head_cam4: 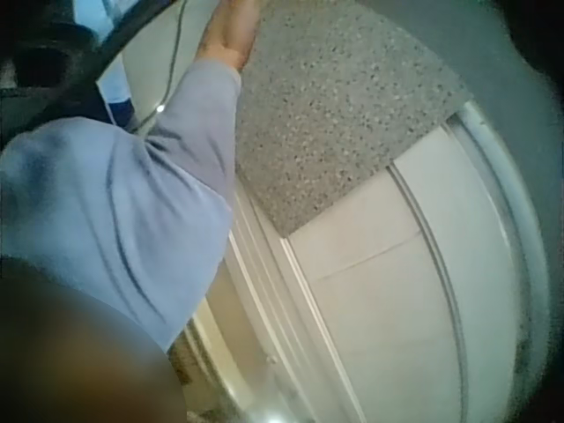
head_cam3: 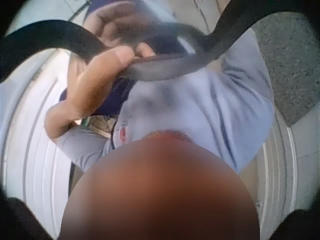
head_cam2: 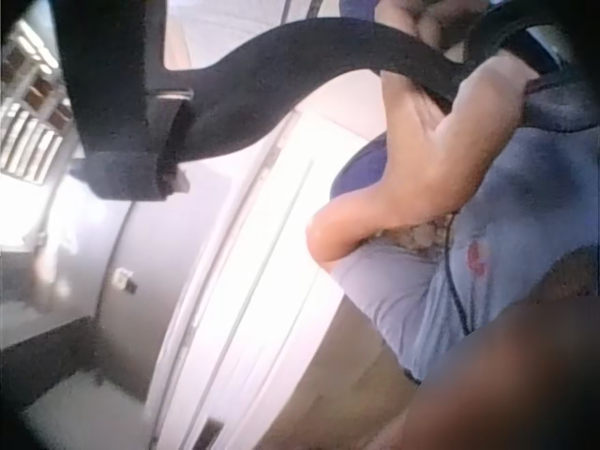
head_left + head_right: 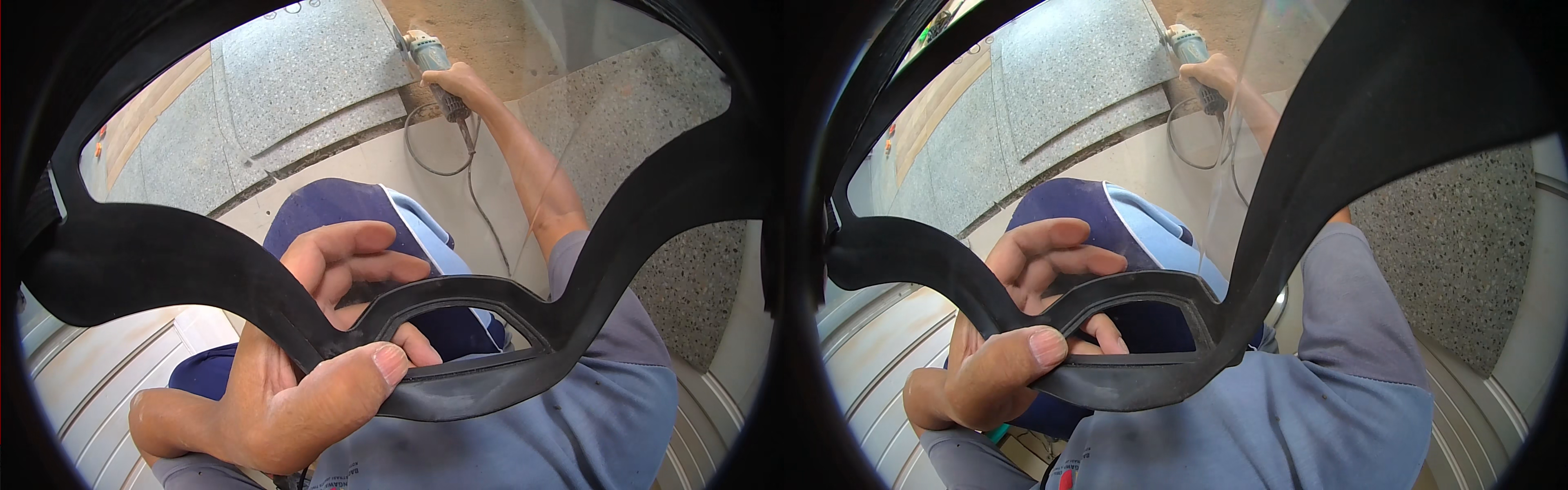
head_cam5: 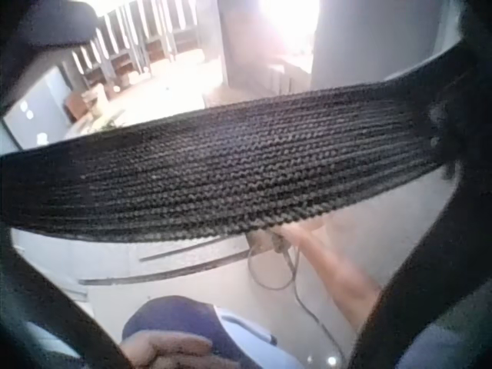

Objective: Cutting a large stone or porcelain tile using a power angle grinder.

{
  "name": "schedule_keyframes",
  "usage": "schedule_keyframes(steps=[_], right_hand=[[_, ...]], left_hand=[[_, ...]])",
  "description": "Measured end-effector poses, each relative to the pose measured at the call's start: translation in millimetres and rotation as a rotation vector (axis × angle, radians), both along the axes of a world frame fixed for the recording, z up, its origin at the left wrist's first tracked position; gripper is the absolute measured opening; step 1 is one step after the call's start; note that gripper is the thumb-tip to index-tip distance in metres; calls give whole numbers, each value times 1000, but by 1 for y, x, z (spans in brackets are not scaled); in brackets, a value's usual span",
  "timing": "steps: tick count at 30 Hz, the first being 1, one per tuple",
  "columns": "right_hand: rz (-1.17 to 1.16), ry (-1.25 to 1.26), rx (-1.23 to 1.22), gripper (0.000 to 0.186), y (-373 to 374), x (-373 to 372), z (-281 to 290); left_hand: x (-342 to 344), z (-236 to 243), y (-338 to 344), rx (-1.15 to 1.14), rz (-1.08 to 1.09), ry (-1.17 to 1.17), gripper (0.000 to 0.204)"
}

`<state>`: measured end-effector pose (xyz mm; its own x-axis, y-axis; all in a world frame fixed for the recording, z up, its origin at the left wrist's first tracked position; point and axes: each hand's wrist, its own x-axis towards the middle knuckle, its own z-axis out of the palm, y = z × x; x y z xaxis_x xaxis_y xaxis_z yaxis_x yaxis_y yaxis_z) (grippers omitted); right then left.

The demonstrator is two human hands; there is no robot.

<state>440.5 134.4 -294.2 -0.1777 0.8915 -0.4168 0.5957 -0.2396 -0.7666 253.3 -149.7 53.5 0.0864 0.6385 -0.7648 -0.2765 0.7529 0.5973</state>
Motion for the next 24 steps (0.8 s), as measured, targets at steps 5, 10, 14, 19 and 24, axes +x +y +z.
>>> schedule_keyframes(steps=[5,10,14,19,24], right_hand=[[1,0,-6,50,-4,1,5],[10,-19,-10,50,-6,1,6],[5,-36,-14,49,-6,2,3],[5,-16,-23,50,-6,3,0],[2,-47,-32,51,-8,4,0]], left_hand=[[1,0,1,-18,-5,-15,95],[3,-2,1,-11,10,-8,95],[3,-2,0,-17,21,-9,96],[4,-2,3,-26,20,-11,96],[16,6,5,85,-42,96,97]])
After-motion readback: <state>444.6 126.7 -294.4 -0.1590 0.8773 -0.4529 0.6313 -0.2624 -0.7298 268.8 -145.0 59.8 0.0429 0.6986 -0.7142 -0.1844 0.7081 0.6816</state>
